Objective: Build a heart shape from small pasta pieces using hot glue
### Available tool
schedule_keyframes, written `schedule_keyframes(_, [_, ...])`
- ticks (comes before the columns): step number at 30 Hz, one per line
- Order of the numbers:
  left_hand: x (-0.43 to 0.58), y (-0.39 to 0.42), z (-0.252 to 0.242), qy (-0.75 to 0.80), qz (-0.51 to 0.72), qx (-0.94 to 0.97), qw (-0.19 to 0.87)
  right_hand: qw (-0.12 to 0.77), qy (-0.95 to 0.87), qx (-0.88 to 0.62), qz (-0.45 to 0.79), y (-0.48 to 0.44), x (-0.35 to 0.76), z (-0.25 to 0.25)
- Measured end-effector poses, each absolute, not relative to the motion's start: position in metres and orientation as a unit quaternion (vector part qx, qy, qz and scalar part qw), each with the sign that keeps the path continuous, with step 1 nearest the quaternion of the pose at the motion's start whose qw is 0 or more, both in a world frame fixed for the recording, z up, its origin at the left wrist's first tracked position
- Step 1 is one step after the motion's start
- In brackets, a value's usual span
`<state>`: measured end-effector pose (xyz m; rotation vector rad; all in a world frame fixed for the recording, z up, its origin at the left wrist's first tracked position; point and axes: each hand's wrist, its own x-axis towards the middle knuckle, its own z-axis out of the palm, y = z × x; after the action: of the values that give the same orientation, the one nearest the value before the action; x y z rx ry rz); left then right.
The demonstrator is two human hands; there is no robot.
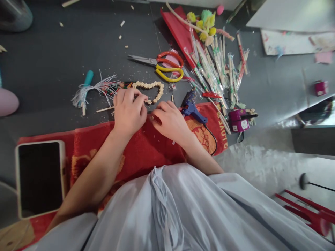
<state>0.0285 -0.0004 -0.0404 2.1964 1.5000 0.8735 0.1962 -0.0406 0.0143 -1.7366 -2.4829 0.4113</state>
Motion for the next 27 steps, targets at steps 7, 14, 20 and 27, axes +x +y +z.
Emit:
schedule_keyframes(7, [0.030,-0.001,-0.037,0.508,0.264,0.802,0.169,0.128,-0.789,-0.587,0.125,-0.019,0.214,0.013])
schedule_keyframes(14, [0.030,-0.001,-0.035,0.513,0.244,0.808,0.155,0.173,-0.809,-0.549,0.122,-0.007,0.213,-0.011])
schedule_keyframes(20, [0.030,0.000,-0.030,0.524,0.212,0.800,0.202,0.183,-0.815,-0.536,0.122,-0.005,0.219,-0.019])
schedule_keyframes(27, [0.031,-0.001,-0.033,0.517,0.244,0.793,0.210,0.169,-0.821,-0.531,0.125,-0.002,0.219,-0.018])
